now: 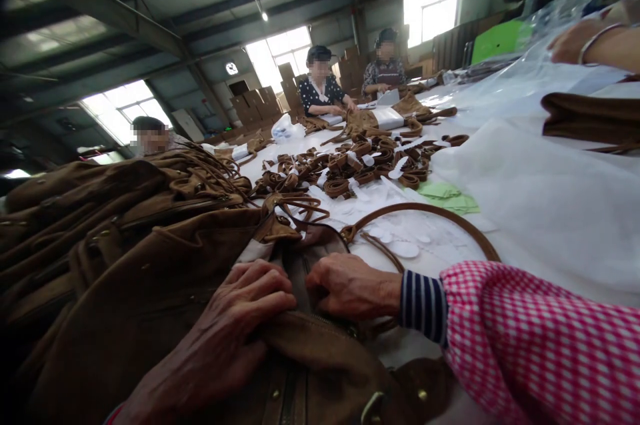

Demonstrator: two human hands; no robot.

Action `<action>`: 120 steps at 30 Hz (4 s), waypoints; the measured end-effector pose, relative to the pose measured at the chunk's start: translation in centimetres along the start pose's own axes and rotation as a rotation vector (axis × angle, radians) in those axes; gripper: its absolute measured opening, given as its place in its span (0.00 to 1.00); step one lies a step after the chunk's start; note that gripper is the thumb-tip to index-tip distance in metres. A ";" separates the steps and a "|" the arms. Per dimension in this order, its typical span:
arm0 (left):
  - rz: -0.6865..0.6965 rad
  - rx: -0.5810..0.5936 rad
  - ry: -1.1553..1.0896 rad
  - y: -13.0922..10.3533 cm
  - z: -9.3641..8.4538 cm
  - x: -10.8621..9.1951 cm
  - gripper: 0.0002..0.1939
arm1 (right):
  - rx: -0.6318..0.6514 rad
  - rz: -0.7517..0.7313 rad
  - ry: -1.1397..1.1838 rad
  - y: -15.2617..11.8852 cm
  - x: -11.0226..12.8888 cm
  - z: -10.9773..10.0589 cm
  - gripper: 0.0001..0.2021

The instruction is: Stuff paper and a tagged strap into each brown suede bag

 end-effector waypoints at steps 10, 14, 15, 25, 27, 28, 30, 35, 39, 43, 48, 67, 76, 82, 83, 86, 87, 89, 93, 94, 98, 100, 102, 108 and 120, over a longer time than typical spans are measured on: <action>-0.014 -0.049 -0.012 0.1 -0.5 0.3 0.15 | -0.001 -0.085 -0.346 0.0 1.9 -0.3 0.01; 0.016 -0.185 0.190 1.4 -1.0 0.2 0.13 | -0.219 0.033 -0.518 2.8 0.4 -1.1 0.08; 0.015 -0.186 0.231 1.8 -1.5 0.3 0.13 | -0.276 0.069 -0.510 3.5 -0.4 -1.2 0.09; -0.274 -0.082 0.238 6.6 -1.4 6.8 0.07 | -0.671 -0.279 -0.144 3.9 -2.6 -0.4 0.08; -0.294 -0.084 0.144 6.6 -0.1 7.4 0.09 | -0.662 -0.315 -0.148 4.0 -2.4 -0.2 0.09; -0.305 -0.077 0.091 6.5 0.2 7.6 0.11 | -0.656 -0.323 -0.158 4.1 -2.3 -0.2 0.08; -0.304 -0.051 -0.009 6.2 0.5 7.8 0.12 | -0.660 -0.322 -0.168 4.3 -2.4 -0.1 0.07; -0.370 -0.022 -0.063 6.4 -0.2 8.2 0.09 | -0.681 -0.320 -0.101 4.4 -2.7 -0.5 0.08; -0.400 -0.090 -0.001 7.2 0.4 8.5 0.09 | -0.635 -0.272 -0.085 4.3 -2.8 -0.4 0.11; -0.350 -0.161 0.100 7.4 1.5 7.8 0.10 | -0.632 -0.216 -0.128 3.9 -3.0 -1.6 0.10; -0.141 -0.306 0.250 6.6 3.0 6.6 0.09 | -0.787 0.010 -0.275 2.9 -4.5 -9.4 0.09; -0.180 -0.312 0.045 5.0 2.4 6.6 0.13 | -0.449 0.473 -0.687 7.5 -11.0 -14.7 0.23; -0.205 -0.329 0.021 4.9 1.7 6.9 0.11 | -0.620 0.417 -0.480 0.0 -3.3 -18.9 0.24; -0.216 -0.324 0.014 5.1 1.6 7.0 0.09 | -0.462 0.428 -0.232 -3.9 -2.9 -15.2 0.22; -0.213 -0.321 0.007 5.2 1.6 7.0 0.09 | -0.444 0.437 -0.206 -4.4 -3.4 -14.3 0.21; -0.202 -0.313 -0.009 5.4 1.7 7.1 0.08 | -0.438 0.454 -0.192 -5.5 -5.0 -11.9 0.20; -0.201 -0.311 -0.009 5.4 1.7 7.1 0.09 | -0.450 0.462 -0.199 -5.7 -5.6 -11.3 0.20; -0.206 -0.312 0.004 5.6 1.7 7.2 0.09 | -0.487 0.478 -0.203 -5.5 -6.6 -10.3 0.19; -0.231 -0.315 0.028 5.8 1.6 7.4 0.09 | -0.559 0.500 -0.031 -4.0 -8.5 -9.1 0.18; -0.230 -0.312 0.025 5.8 1.6 7.4 0.09 | -0.551 0.493 0.066 -3.7 -8.9 -8.9 0.18; -0.220 -0.299 0.010 5.9 1.7 7.6 0.10 | -0.507 0.401 0.221 -5.5 -9.6 -9.6 0.14; -0.213 -0.295 0.007 5.9 1.8 7.7 0.11 | -0.482 0.360 0.111 -8.2 -9.6 -10.3 0.11; -0.206 -0.287 0.006 6.0 1.8 7.7 0.12 | -0.422 0.367 0.041 -11.3 -9.7 -10.3 0.10; -0.222 -0.282 0.008 6.0 1.7 7.6 0.12 | -0.323 0.481 -0.263 -17.2 -8.8 -7.5 0.10; -0.242 -0.267 -0.021 6.2 1.4 7.6 0.13 | -0.257 0.665 -0.533 -17.7 -9.7 -7.9 0.09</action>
Point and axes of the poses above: each hand's wrist, its own y-axis towards the middle knuckle, its own z-axis out of the palm, x = y × z, the point moved 6 cm from there along y, towards the middle knuckle, and after that the axes turned 8 degrees about x, right-handed, at the moved point
